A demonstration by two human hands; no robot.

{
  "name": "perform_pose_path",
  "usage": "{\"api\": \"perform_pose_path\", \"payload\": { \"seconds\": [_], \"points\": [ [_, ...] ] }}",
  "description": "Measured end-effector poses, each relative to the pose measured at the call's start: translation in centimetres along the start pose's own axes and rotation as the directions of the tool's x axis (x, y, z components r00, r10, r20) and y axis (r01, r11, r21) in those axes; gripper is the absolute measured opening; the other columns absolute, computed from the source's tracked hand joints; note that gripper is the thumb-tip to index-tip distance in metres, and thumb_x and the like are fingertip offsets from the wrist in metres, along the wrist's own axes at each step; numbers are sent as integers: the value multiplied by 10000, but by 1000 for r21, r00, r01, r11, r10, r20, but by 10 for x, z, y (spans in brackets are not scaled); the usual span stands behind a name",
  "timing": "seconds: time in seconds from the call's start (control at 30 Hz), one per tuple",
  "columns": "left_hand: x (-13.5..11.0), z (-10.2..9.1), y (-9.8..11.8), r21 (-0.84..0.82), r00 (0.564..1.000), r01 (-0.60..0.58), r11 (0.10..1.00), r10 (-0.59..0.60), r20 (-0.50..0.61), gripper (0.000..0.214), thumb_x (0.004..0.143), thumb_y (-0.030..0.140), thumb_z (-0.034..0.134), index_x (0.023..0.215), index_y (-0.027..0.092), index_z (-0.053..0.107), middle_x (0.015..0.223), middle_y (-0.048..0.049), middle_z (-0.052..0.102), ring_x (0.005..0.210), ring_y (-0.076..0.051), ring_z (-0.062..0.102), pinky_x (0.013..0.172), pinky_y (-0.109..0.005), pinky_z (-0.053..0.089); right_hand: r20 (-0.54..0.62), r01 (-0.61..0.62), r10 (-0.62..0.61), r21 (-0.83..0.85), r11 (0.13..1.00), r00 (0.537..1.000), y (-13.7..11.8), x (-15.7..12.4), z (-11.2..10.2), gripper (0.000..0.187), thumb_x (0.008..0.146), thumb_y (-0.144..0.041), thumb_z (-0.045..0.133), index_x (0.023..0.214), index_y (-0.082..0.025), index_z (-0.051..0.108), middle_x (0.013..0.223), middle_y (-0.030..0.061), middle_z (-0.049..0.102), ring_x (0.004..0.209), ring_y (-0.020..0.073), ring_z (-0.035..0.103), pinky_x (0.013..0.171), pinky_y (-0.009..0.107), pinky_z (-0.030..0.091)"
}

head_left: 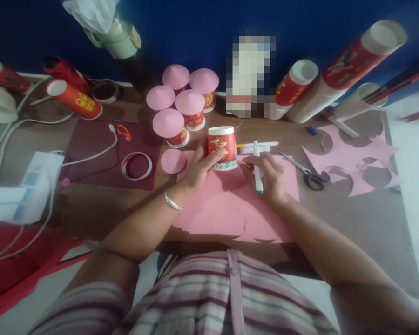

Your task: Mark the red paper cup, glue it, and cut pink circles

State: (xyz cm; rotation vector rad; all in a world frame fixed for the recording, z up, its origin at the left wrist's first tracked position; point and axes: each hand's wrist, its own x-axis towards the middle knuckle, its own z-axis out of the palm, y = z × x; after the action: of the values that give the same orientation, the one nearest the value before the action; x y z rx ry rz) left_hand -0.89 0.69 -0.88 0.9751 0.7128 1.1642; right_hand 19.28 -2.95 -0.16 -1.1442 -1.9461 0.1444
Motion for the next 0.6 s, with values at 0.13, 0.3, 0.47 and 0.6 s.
{"api": "perform_pose_path", "payload": {
  "seconds": [0.13, 0.3, 0.47, 0.6],
  "points": [
    [1, 0, 1, 44, 1000, 4, 999, -4, -1, 352, 911, 465, 728, 1192, 275, 634, 1106, -47, 681, 1068, -260, 681, 918, -421, 543, 20, -10, 9, 36, 999, 1000, -1, 0, -1, 126, 945, -152, 642, 1001, -257, 684, 787, -1, 624, 671, 141, 597, 599, 273, 460],
    [-1, -2, -3, 47, 999, 36, 998, -36, 3, 391, 919, 485, 715, 1245, 284, 637, 1191, -53, 688, 1161, -271, 668, 996, -446, 538, 16, 23, -24, 60, 998, 1000, -2, 0, 0, 138, 941, -129, 639, 981, -248, 696, 782, -1, 635, 633, 129, 567, 585, 270, 442],
    [-2, -2, -5, -13, 997, 83, 996, -83, 2, 459, 968, 568, 617, 1334, 292, 616, 1309, -56, 680, 1320, -305, 620, 1087, -486, 521, -2, 48, -47, 42, 998, 999, -2, 0, 0, 150, 932, -111, 631, 987, -234, 699, 762, -6, 628, 617, 124, 556, 585, 268, 439],
    [-1, 1, -1, -83, 991, 129, 988, -127, 31, 510, 989, 635, 512, 1297, 251, 645, 1389, -72, 666, 1422, -312, 548, 1131, -478, 506, 14, 42, -42, 21, 999, 999, -1, 0, 0, 156, 925, -102, 614, 978, -230, 683, 773, 0, 638, 633, 129, 566, 576, 264, 432]
  ]
}}
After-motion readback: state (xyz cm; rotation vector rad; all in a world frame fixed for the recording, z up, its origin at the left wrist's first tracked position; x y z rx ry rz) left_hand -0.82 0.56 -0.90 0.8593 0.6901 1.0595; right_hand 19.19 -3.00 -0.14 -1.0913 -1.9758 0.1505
